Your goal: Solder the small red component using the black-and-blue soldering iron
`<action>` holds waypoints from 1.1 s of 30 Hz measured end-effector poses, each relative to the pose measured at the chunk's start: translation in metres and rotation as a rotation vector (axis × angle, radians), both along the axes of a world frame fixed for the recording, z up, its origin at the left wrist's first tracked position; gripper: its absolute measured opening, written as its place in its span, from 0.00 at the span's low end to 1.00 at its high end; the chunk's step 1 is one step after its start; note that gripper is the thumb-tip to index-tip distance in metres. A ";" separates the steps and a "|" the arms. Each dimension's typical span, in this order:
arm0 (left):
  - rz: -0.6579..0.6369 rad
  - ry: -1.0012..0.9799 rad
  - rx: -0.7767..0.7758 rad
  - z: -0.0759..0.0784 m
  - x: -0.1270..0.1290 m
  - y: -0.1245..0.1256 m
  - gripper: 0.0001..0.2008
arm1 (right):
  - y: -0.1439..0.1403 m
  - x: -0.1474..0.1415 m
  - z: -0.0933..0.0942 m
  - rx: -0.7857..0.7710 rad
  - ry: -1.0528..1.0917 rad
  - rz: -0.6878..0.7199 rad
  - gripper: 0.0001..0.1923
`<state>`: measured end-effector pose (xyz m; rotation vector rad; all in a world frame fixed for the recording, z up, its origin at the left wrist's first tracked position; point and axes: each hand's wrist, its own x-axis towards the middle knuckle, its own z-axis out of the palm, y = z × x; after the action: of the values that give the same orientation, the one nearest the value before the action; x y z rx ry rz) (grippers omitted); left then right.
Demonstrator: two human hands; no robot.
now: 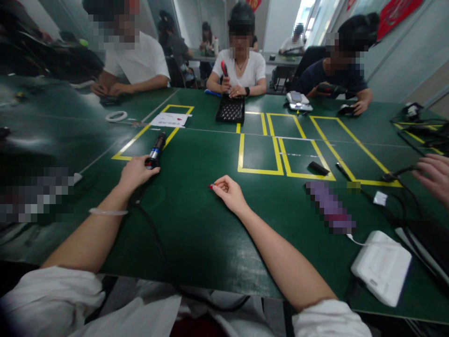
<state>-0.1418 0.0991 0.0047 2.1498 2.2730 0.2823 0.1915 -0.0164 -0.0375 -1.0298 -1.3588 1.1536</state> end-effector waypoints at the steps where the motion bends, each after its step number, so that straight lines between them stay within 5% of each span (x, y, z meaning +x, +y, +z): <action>1: -0.013 0.000 -0.004 0.001 0.009 -0.005 0.34 | 0.000 0.000 0.000 0.002 0.003 -0.011 0.14; 16: -0.523 -0.023 -0.032 0.004 0.136 -0.093 0.33 | -0.002 -0.001 -0.001 0.054 -0.165 0.000 0.13; 28: -0.623 -0.065 -0.022 -0.001 0.151 -0.109 0.31 | -0.006 -0.001 0.003 0.199 -0.582 -0.062 0.06; 33: -0.626 -0.048 -0.018 0.001 0.151 -0.110 0.31 | -0.005 0.000 0.000 0.188 -0.509 -0.019 0.07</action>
<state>0.0090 -0.0106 0.0054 2.6532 1.4556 0.2894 0.1914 -0.0219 -0.0371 -1.2427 -1.8099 0.7532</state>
